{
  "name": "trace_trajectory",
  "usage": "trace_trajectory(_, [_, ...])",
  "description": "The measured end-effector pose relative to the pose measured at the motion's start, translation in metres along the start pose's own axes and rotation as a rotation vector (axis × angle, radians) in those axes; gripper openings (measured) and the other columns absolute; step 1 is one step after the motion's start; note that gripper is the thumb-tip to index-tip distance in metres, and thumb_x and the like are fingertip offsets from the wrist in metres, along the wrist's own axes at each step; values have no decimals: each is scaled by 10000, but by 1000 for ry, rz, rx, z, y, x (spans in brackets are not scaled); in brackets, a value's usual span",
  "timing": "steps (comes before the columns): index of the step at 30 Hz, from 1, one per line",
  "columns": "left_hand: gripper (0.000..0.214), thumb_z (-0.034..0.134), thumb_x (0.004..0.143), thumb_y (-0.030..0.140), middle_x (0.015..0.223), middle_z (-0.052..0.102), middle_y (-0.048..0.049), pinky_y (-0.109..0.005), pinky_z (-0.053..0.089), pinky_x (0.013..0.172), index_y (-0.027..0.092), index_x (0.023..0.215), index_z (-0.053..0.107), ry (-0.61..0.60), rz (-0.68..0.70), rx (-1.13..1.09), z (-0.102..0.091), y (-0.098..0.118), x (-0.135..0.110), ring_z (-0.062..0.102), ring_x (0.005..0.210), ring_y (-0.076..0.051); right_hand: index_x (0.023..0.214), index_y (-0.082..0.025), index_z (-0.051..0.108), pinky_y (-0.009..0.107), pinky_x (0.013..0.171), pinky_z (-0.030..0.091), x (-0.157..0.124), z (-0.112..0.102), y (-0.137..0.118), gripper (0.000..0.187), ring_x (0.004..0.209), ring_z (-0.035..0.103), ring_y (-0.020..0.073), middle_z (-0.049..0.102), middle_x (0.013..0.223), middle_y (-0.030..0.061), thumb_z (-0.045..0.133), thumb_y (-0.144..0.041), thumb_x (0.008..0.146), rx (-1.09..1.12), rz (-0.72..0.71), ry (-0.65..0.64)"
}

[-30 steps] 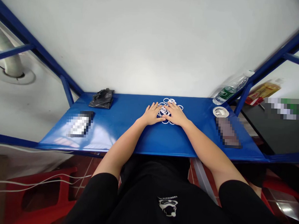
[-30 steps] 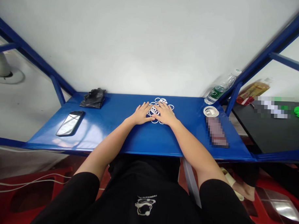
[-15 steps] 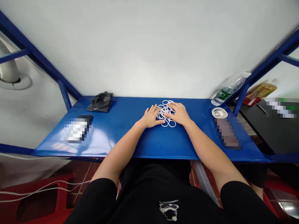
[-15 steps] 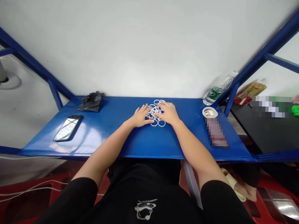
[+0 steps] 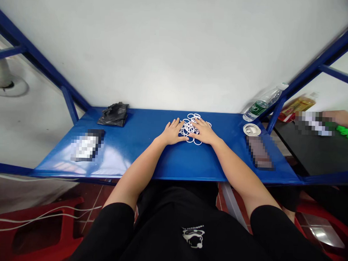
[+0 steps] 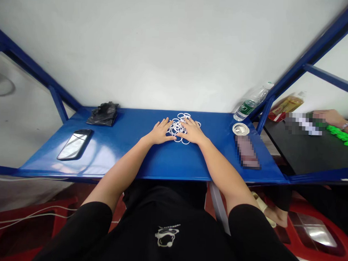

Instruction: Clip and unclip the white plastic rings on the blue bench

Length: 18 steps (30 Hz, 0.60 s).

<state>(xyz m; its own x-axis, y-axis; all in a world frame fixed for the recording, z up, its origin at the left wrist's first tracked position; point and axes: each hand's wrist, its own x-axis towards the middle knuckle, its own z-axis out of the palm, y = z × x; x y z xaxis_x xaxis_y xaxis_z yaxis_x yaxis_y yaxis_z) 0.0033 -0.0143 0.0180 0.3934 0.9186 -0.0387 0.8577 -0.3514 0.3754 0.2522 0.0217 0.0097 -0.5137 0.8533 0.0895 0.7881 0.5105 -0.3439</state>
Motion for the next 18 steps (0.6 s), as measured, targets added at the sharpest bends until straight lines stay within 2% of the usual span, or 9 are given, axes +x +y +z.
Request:
trace_trajectory(4, [1085,561,913,829,1793,131,-177,-581,107,1345,239,1738,173,-8,12,-14,-2,-1,0,94,1677,-373,1523,-295,621,719,1284,239,1,1,3,657,1634,279,411,395,1732,99,621,-659,976,16,-10,57])
trace_trajectory(8, [1281,731,772,840,1799,88,-176,-612,82,1343,250,1743,138,-22,42,1,-8,-10,-1,43,1677,-400,1500,-272,644,682,1294,257,2,-2,4,622,1614,334,392,450,1699,109,615,-628,991,9,18,92])
trace_trajectory(11, [1347,802,717,816,1798,80,-189,-643,63,1336,244,1743,143,-11,7,28,-14,-20,-1,18,1677,-410,1592,-268,540,673,1312,223,0,-8,3,803,1629,299,394,413,1720,118,678,-691,924,23,19,92])
trace_trajectory(15, [1298,806,727,808,1795,118,-194,-654,64,1334,251,1733,203,11,-68,56,-17,-30,0,48,1676,-419,1695,-320,354,734,1316,99,-4,-14,-1,1173,1671,100,440,224,1797,100,828,-774,723,8,-17,4])
trace_trajectory(18, [1169,743,799,809,1788,180,-182,-664,76,1330,265,1717,266,21,-94,63,-16,-30,1,99,1671,-422,1702,-318,335,749,1306,88,-5,-12,-2,1190,1670,68,456,175,1807,110,834,-770,721,6,6,-64])
